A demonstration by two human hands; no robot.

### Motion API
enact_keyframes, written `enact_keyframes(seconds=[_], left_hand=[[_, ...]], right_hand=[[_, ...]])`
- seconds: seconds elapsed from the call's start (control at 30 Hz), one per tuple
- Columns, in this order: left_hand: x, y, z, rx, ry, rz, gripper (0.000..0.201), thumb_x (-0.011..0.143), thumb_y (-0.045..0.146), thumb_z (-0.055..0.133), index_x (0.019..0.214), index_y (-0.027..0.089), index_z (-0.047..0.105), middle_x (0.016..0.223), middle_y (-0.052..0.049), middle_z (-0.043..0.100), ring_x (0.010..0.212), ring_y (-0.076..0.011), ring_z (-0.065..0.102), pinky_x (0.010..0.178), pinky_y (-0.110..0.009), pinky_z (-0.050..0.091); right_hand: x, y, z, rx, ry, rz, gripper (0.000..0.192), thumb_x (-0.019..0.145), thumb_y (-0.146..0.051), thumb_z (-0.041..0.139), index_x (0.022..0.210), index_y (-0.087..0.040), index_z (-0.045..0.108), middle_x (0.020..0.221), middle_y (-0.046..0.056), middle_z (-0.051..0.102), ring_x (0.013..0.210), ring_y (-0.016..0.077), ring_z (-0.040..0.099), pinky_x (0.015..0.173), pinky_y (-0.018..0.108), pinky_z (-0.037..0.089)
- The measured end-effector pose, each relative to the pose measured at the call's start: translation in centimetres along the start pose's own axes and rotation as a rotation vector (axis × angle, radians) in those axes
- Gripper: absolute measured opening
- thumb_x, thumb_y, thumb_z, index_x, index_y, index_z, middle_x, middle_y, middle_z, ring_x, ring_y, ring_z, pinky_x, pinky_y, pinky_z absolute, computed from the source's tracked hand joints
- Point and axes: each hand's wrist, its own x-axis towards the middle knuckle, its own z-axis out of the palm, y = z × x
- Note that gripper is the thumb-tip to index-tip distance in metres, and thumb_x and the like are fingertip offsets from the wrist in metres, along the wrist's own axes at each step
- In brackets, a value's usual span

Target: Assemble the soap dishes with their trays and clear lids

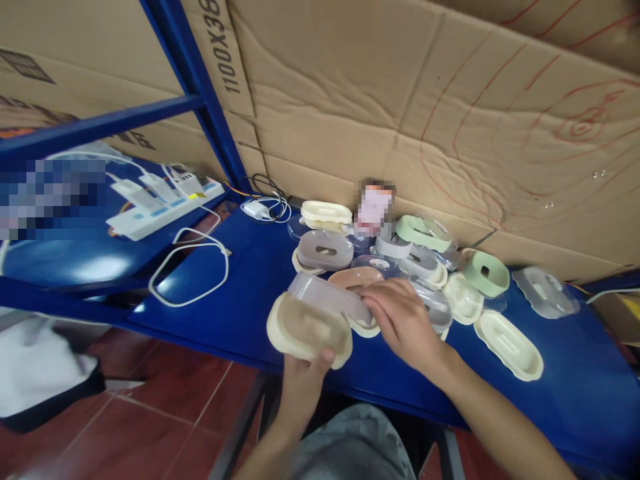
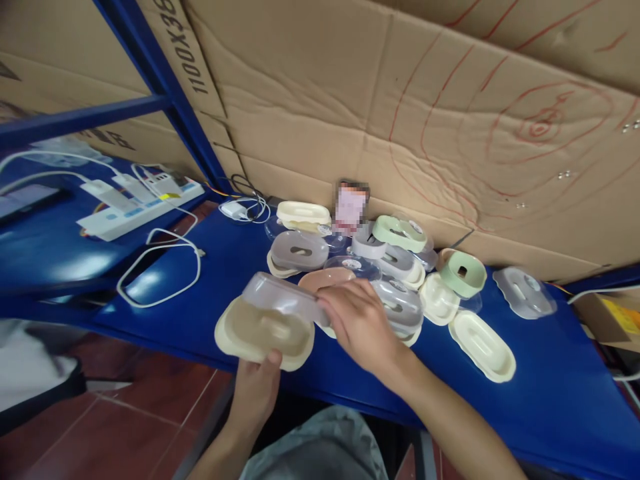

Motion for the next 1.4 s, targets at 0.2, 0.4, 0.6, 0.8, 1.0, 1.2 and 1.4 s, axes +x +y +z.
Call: enact_keyframes(seconds=[0.2, 0.4, 0.6, 0.8, 1.0, 1.2, 1.4], left_hand=[[2.4, 1.7, 1.1, -0.046, 0.018, 0.039, 0.091, 0.075, 0.059, 0.094, 0.150, 0.022, 0.059, 0.138, -0.015, 0.073, 0.131, -0.0335, 0.070, 0.114, -0.046, 0.055], [2.7, 1.8, 0.3, -0.085, 0.029, 0.095, 0.088, 0.078, 0.056, 0.093, 0.152, 0.023, 0.058, 0.144, -0.015, 0.070, 0.140, -0.0350, 0.064, 0.119, -0.048, 0.051], [2.8, 1.8, -1.1, -0.056, 0.149, 0.115, 0.079, 0.086, 0.054, 0.088, 0.152, 0.023, 0.057, 0.150, -0.015, 0.067, 0.147, -0.0337, 0.059, 0.128, -0.052, 0.040], [3.3, 2.8, -1.1, -0.070, 0.152, 0.115, 0.083, 0.084, 0.056, 0.088, 0.153, 0.025, 0.056, 0.150, -0.015, 0.068, 0.142, -0.0345, 0.063, 0.126, -0.053, 0.043], [2.3, 3.6, -0.8, -0.109, 0.064, 0.087, 0.086, 0.078, 0.067, 0.089, 0.148, 0.023, 0.063, 0.146, -0.016, 0.070, 0.140, -0.0382, 0.064, 0.122, -0.054, 0.049], [1.5, 4.1, -0.1, -0.116, -0.201, 0.086, 0.091, 0.070, 0.067, 0.095, 0.146, 0.028, 0.065, 0.143, -0.015, 0.072, 0.138, -0.0401, 0.066, 0.116, -0.053, 0.057], [3.1, 5.8, 1.3, 0.019, -0.210, 0.208, 0.060, 0.097, 0.045, 0.080, 0.152, 0.037, 0.058, 0.159, -0.010, 0.057, 0.134, -0.0306, 0.068, 0.109, -0.046, 0.061]], right_hand=[[0.6, -1.0, 1.9, 0.045, -0.195, -0.063, 0.039, 0.111, -0.050, 0.055, 0.133, -0.021, 0.068, 0.128, 0.010, 0.078, 0.121, 0.0237, 0.073, 0.103, 0.041, 0.056], [1.1, -1.6, 2.6, -0.151, -0.079, -0.016, 0.033, 0.112, -0.041, 0.056, 0.137, -0.024, 0.068, 0.132, 0.009, 0.078, 0.124, 0.0241, 0.070, 0.109, 0.043, 0.049], [3.5, -0.5, 7.5, -0.511, -0.213, 0.029, 0.048, 0.112, -0.053, 0.049, 0.125, -0.014, 0.073, 0.114, 0.015, 0.079, 0.107, 0.0305, 0.068, 0.102, 0.050, 0.047], [4.5, -0.1, 8.8, -0.549, -0.240, 0.159, 0.049, 0.110, -0.052, 0.051, 0.130, -0.011, 0.069, 0.126, 0.022, 0.074, 0.115, 0.0361, 0.065, 0.109, 0.060, 0.045], [1.8, -2.7, 5.0, -0.220, -0.225, -0.041, 0.058, 0.112, -0.053, 0.049, 0.155, -0.014, 0.055, 0.154, 0.015, 0.064, 0.144, 0.0277, 0.056, 0.124, 0.048, 0.041], [-0.7, -3.9, 2.2, -0.142, -0.130, -0.194, 0.033, 0.110, -0.039, 0.060, 0.135, -0.020, 0.071, 0.140, 0.009, 0.075, 0.126, 0.0200, 0.069, 0.110, 0.035, 0.052], [1.2, 0.9, 0.7, -0.339, -0.046, 0.004, 0.027, 0.112, -0.028, 0.054, 0.129, -0.022, 0.075, 0.126, 0.008, 0.080, 0.114, 0.0236, 0.073, 0.098, 0.042, 0.051]])
